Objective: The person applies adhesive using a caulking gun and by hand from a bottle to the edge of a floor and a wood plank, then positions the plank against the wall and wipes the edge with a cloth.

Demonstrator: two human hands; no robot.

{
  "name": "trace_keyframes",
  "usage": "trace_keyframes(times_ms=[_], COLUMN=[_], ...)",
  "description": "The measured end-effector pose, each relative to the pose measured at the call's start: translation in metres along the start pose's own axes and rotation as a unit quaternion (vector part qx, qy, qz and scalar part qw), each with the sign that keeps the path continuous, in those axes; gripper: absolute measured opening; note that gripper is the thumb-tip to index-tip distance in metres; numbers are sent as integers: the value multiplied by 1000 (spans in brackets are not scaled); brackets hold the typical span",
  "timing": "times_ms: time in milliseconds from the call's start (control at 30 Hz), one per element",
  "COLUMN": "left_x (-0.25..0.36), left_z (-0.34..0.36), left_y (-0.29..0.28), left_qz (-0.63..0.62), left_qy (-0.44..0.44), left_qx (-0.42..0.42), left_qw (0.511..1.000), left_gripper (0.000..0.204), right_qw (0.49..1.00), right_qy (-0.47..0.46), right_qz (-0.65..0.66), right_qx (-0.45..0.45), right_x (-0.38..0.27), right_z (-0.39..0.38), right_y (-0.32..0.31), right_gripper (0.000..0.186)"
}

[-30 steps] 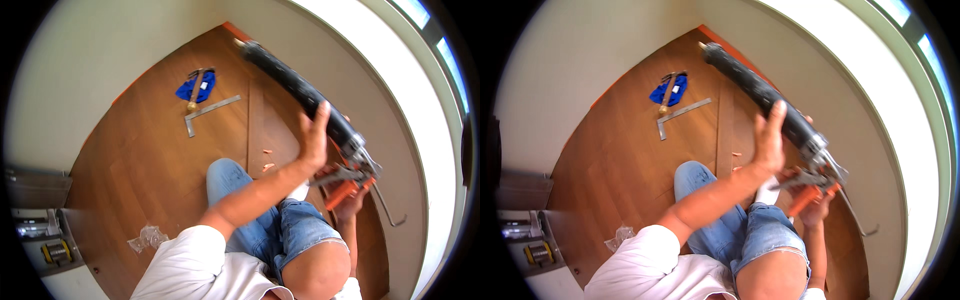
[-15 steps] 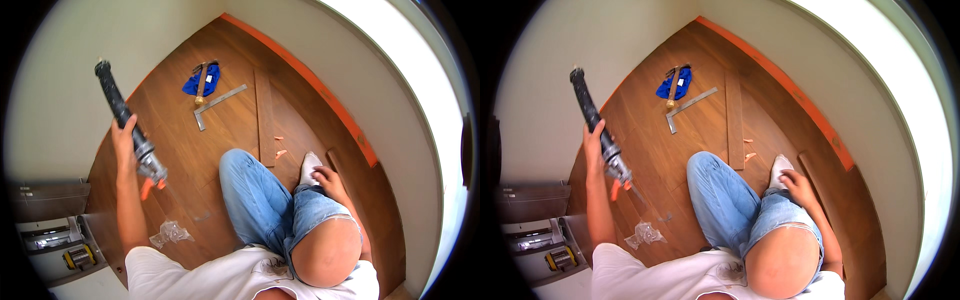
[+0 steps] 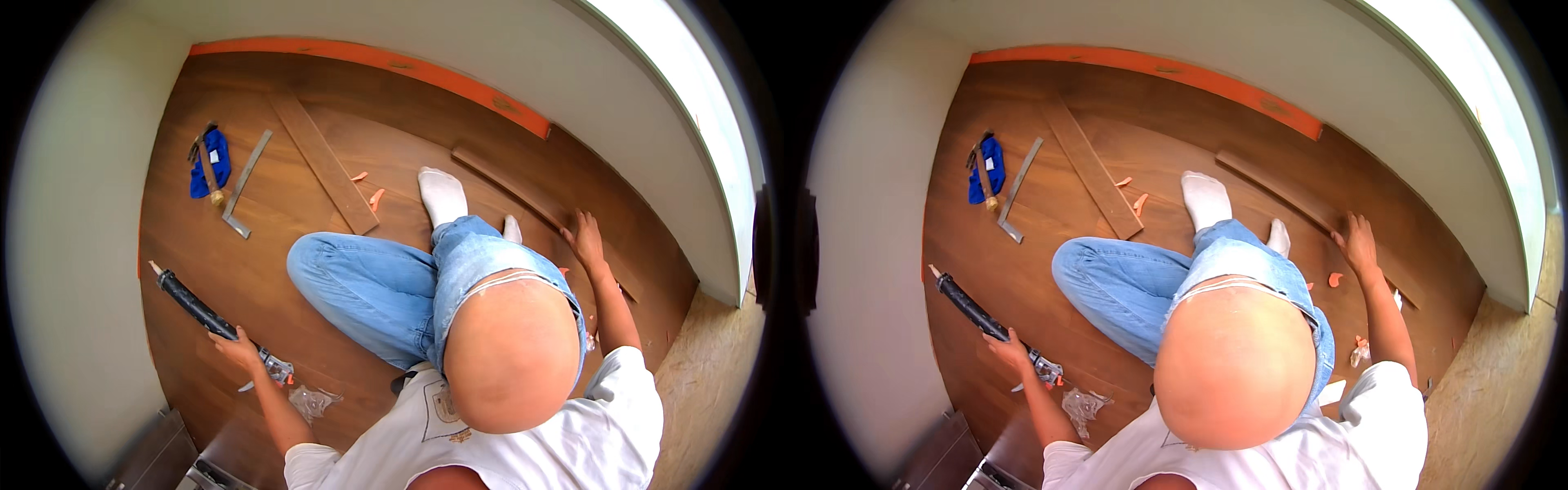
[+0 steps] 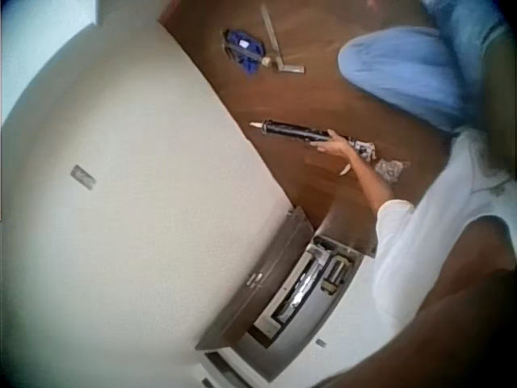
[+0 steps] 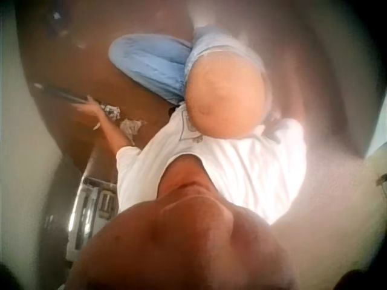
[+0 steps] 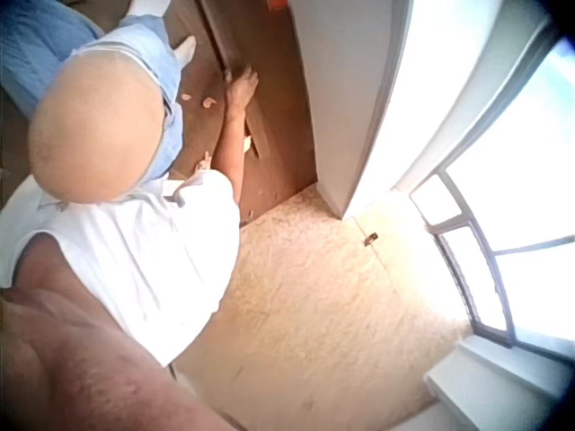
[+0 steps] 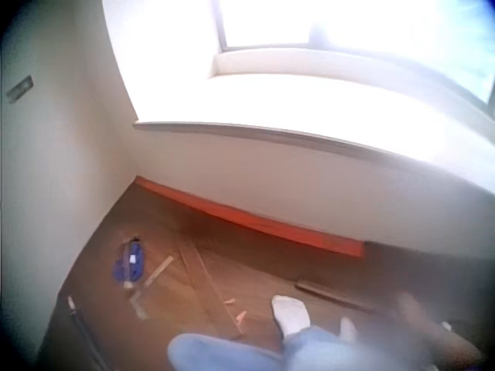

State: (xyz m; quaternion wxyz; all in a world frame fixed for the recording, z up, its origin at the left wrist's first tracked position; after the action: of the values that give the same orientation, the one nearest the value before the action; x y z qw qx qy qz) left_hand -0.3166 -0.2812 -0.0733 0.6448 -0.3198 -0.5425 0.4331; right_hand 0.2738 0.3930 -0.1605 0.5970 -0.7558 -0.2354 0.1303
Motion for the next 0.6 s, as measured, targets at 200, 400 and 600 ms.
trace_keyframes(times_ms=[200,400,600], left_x=[49,21,-5], left_z=[-23,-5,-22], left_y=[4,18,42], left_qz=[71,63,27], left_qy=[32,-104,-122], left_qx=[16,17,1], left_qw=[997,992,992], left_gripper=[86,89,90], right_qw=[999,996,995], right_qy=[-29,-30,-47], right_qz=[0,60,16], right_qx=[-45,-60,-90], right_x=[57,94,102], right_z=[-9,-26,-19], right_y=[107,135,89], right_gripper=[78,73,72])
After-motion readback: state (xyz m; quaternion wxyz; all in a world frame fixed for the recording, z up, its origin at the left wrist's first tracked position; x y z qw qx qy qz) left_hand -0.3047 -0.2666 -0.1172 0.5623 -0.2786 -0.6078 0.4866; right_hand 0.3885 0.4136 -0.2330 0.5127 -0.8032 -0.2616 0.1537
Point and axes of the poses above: each hand's wrist, its own z-axis towards the middle knuckle, its own y-axis out of the palm, x = y × z, the point moved 6 cm from there along z, towards the middle knuckle, and after that the axes turned 15 degrees about -z, right-handed, at the moved point
